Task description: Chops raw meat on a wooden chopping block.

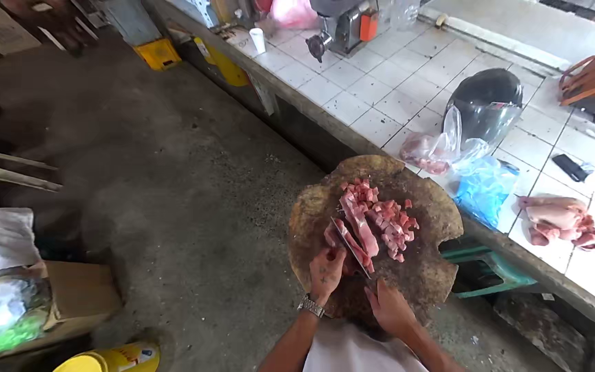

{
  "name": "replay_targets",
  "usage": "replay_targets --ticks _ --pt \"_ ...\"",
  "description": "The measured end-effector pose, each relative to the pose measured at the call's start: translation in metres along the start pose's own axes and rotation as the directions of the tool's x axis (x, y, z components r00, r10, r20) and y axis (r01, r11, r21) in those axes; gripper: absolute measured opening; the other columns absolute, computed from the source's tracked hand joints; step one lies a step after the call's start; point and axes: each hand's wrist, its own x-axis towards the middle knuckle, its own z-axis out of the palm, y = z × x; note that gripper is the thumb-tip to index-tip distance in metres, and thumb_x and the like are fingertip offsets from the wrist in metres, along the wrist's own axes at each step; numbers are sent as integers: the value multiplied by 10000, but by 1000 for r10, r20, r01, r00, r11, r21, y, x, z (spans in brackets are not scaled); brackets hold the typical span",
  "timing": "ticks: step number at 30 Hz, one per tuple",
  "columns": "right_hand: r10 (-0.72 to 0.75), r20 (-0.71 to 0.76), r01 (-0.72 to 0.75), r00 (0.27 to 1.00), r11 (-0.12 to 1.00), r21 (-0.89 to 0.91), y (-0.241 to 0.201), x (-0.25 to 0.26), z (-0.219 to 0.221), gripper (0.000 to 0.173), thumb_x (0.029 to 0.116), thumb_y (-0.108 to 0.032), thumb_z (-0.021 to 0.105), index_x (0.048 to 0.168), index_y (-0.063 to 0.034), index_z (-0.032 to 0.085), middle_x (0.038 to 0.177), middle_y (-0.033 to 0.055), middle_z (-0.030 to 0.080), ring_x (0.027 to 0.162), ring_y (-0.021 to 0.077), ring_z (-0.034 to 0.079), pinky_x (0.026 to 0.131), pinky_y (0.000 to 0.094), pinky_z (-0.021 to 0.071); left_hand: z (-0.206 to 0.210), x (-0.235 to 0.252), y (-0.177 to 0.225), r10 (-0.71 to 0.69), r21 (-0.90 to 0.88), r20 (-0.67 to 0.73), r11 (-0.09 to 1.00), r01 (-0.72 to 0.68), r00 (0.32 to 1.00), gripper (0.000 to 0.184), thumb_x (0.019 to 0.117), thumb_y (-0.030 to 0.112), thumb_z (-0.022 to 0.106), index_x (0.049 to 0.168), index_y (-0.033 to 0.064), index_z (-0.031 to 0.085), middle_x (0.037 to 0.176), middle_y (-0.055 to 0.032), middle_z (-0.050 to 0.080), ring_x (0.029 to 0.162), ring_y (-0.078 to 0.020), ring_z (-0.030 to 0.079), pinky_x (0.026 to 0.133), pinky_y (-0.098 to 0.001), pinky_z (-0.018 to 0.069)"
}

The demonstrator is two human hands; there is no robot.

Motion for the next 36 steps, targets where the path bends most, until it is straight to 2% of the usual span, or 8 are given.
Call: replay_targets --ticks 3,7,13,19,23,28,33,36 --pt "-48 -18 51 999 984 168 14 5 0 536 1072 -505 444 1239 -16 588 978 175 689 964 329 700 874 525 556 -4 9 10 -64 143 99 988 49 993 424 884 380 747 1106 20 711 1004 -137 725 971 -257 699 907 -485 552" --pt "-49 -175 104 983 943 318 13 4 1 471 1067 -476 476 1157 -35 617 828 113 648 794 274 675 762 494 557 -15 10 0 -99 96 79 991 91 992 315 888 358 742 1020 72 744 929 -86 731 889 -205 702 840 -461 566" --pt "-123 -382 232 916 939 254 -13 -18 0 473 1052 -482 484 1158 -36 602 681 56 604 611 225 642 608 440 559 -29 -9 -17 -81 3 83 997 81 993 290 949 309 713 1001 23 721 842 -82 713 762 -172 691 760 -404 587" --pt "-31 -21 33 999 991 133 -7 11 0 518 1073 -507 417 1279 -56 565 987 157 696 967 335 706 856 542 563 -34 -18 -19 -89 -23 54 996 91 995 264 937 249 707 1056 14 725 894 -95 724 811 -174 697 794 -403 586" --pt "-13 -105 41 994 964 261 3 14 5 504 1063 -504 463 1203 -43 615 911 141 684 891 304 698 821 520 560 -31 -21 -25 -69 -337 84 937 93 994 262 1001 225 684 1104 -15 705 909 -110 758 792 -197 752 736 -395 658" --pt "-16 -153 52 988 971 235 0 9 13 496 1061 -516 457 1186 -59 605 842 115 665 817 285 694 761 494 566 -35 -20 -24 -138 -26 61 990 140 988 412 964 364 709 1159 2 674 823 -83 724 672 -169 721 673 -375 641" --pt "-137 -211 182 968 961 208 0 -5 24 517 1047 -549 441 1112 -65 613 713 59 607 662 232 649 639 447 555 -22 -23 -24 -75 -170 64 982 84 995 289 945 191 732 1133 -22 678 849 -70 756 681 -141 744 679 -314 659" --pt "-143 -141 160 980 981 114 -3 -5 23 555 1050 -587 404 1147 -77 601 754 75 639 730 260 687 685 467 572 -16 -20 -23 -68 -195 43 978 75 997 300 927 167 741 1154 -16 668 867 -67 750 689 -136 744 676 -311 661"
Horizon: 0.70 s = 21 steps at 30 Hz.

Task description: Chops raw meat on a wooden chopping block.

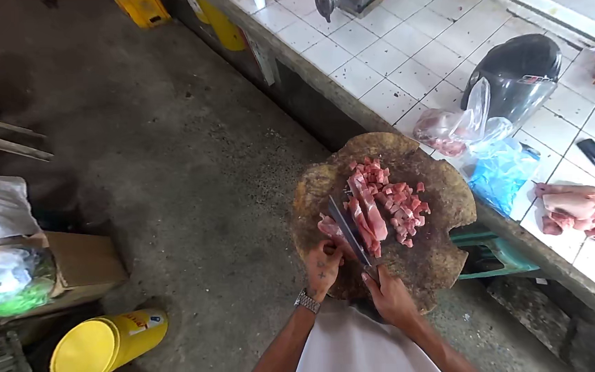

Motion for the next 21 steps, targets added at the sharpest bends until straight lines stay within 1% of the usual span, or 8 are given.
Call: replay_targets --ticks 5,7,9,11,13,15,17,21 --pt "-16 34 17 999 999 -50 -8 1 -13 572 1051 -598 389 1134 -75 605 768 76 641 747 263 685 701 471 569 0 3 -5 58 12 -27 998 -58 998 492 886 177 784 1286 -37 593 955 -97 730 730 -145 739 697 -323 661" --pt "-172 -156 177 973 984 17 -24 -9 -25 515 1049 -540 457 1098 -55 626 685 43 605 620 210 639 597 420 554 0 5 -5 62 24 -22 998 -62 998 529 894 176 784 1323 -41 562 986 -109 729 732 -150 744 694 -325 664" --pt "-406 -468 480 785 876 45 -41 -18 -34 446 1050 -444 530 1093 -12 635 632 -10 584 512 85 567 478 292 516 1 3 -11 106 -28 -18 994 -107 994 544 898 159 755 1343 -63 537 1010 -135 720 754 -164 745 703 -330 665" --pt "-512 -612 656 603 755 14 -50 -18 -39 468 1068 -445 501 1124 8 603 678 -5 624 548 24 599 502 228 543 1 2 -12 117 -54 -23 992 -118 993 555 891 151 745 1351 -72 528 1019 -142 720 760 -166 747 705 -327 665" --pt "-493 -534 570 687 821 -24 -32 -10 -23 468 1064 -438 495 1109 13 612 688 10 643 565 64 635 530 269 574 -1 2 -10 98 -41 -24 994 -99 995 562 885 155 757 1351 -66 533 1015 -135 717 757 -161 743 708 -326 661" --pt "-164 -78 155 983 981 -116 -13 1 -15 486 1070 -443 431 1232 -12 587 842 121 695 772 277 718 716 480 601 -1 3 -9 82 16 -33 997 -81 996 557 874 191 787 1336 -31 569 995 -106 726 760 -144 736 715 -326 655" --pt "75 158 -48 985 985 -167 -5 17 -14 495 1071 -469 407 1268 -44 566 975 151 700 948 328 716 836 531 577 0 3 -10 90 31 -44 996 -88 995 560 862 207 789 1326 -28 581 983 -100 723 772 -147 728 728 -333 647" --pt "21 163 -33 986 997 71 10 26 -26 526 1060 -517 471 1210 -32 611 909 130 668 865 277 682 816 493 556 0 4 -12 80 16 -49 997 -79 996 541 868 193 782 1315 -29 574 972 -114 719 754 -157 731 710 -340 651"
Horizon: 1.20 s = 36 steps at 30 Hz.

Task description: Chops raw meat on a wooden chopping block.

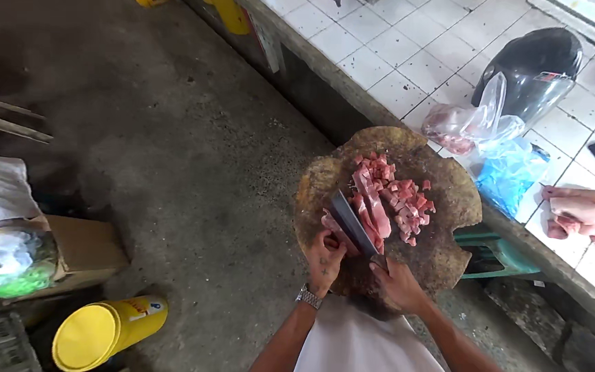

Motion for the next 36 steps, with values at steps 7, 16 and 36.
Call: replay_targets --ticks 7,16,36 --pt "-403 -537 460 741 887 -32 -41 -39 2 457 1053 -454 509 1070 -14 630 600 -22 545 483 72 529 457 279 483 -6 -10 2 -51 -109 4 993 51 999 462 970 121 655 1374 -58 519 978 -126 713 718 -167 744 682 -330 668" --pt "78 -10 -77 997 945 -316 -23 -14 30 519 1082 -478 359 1271 -41 566 989 158 716 984 350 725 840 520 583 -1 -7 3 -5 29 -66 1000 7 998 549 892 250 774 1324 -29 581 905 -86 725 716 -139 727 681 -337 653" --pt "-143 -233 184 962 969 165 -7 0 19 491 1062 -472 480 1254 -40 611 897 105 685 830 234 692 790 450 575 -9 4 2 363 429 63 831 -353 930 396 869 134 683 1258 58 683 1208 -114 691 1093 -233 674 943 -457 567"
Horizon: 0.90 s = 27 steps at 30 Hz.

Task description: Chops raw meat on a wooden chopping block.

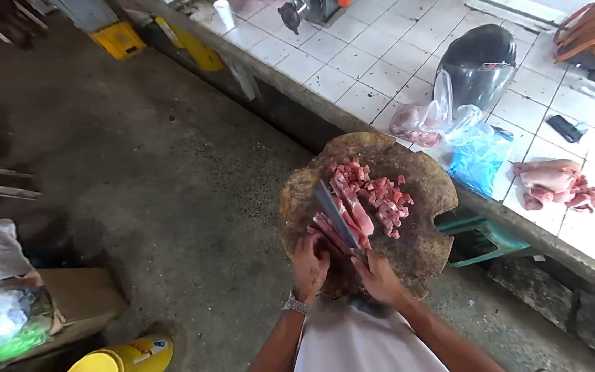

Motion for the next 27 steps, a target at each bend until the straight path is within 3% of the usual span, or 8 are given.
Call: replay_targets --ticks 3,4,6,11,17,20,22,27 --pt "6 -103 5 995 994 110 9 -19 -7 425 1054 -425 517 1180 -33 624 719 49 618 601 174 623 608 397 563 -7 20 -3 266 175 241 934 -311 933 571 840 59 700 1379 237 642 1546 -39 514 1483 -309 388 1156 -656 296" --pt "16 -111 2 994 987 158 11 -23 -9 409 1056 -409 520 1184 -35 624 701 40 606 563 164 604 572 386 557 -10 29 -1 283 209 354 905 -370 891 634 854 62 713 1440 270 589 1605 -3 447 1546 -279 286 1198 -685 188" --pt "37 -112 -9 993 971 241 15 -25 -11 374 1063 -398 514 1156 -52 620 686 36 604 509 165 596 515 380 566 -13 47 2 310 250 511 839 -483 802 674 841 96 757 1467 248 559 1587 6 473 1563 -263 248 1199 -728 89" --pt "29 -147 10 989 966 257 19 -30 -10 387 1053 -429 521 1139 -64 617 651 20 588 495 165 588 501 379 559 -18 74 4 332 361 610 692 -625 720 612 757 404 829 1328 273 655 1346 24 628 1379 -244 475 1166 -680 221" --pt "17 -153 -2 988 995 97 12 -40 -5 417 1038 -464 530 1132 -67 619 665 5 565 566 141 576 562 369 525 -27 49 12 -24 521 392 830 -200 920 575 809 560 739 1248 197 666 1258 -53 668 1264 -273 563 1103 -579 343" --pt "11 -152 -1 988 998 64 11 -35 -1 436 1039 -479 519 1132 -66 622 661 8 569 573 146 586 569 374 529 -19 41 14 -32 483 354 862 -153 935 739 811 658 705 1384 204 603 1369 -65 603 1327 -303 498 1085 -593 345" --pt "21 -142 -16 990 999 34 8 -31 -2 448 1042 -485 509 1161 -68 619 665 16 572 580 161 590 577 388 529 -7 41 13 40 400 371 895 -199 928 708 889 612 668 1460 210 553 1453 -62 564 1377 -301 473 1096 -585 356" --pt "-30 -195 16 980 997 -73 -14 -28 -8 463 1048 -499 488 1156 -65 611 647 8 566 563 167 594 559 387 532 22 42 9 49 216 101 974 -70 994 562 849 489 763 1271 123 700 1273 -99 677 1243 -298 599 1071 -482 470"
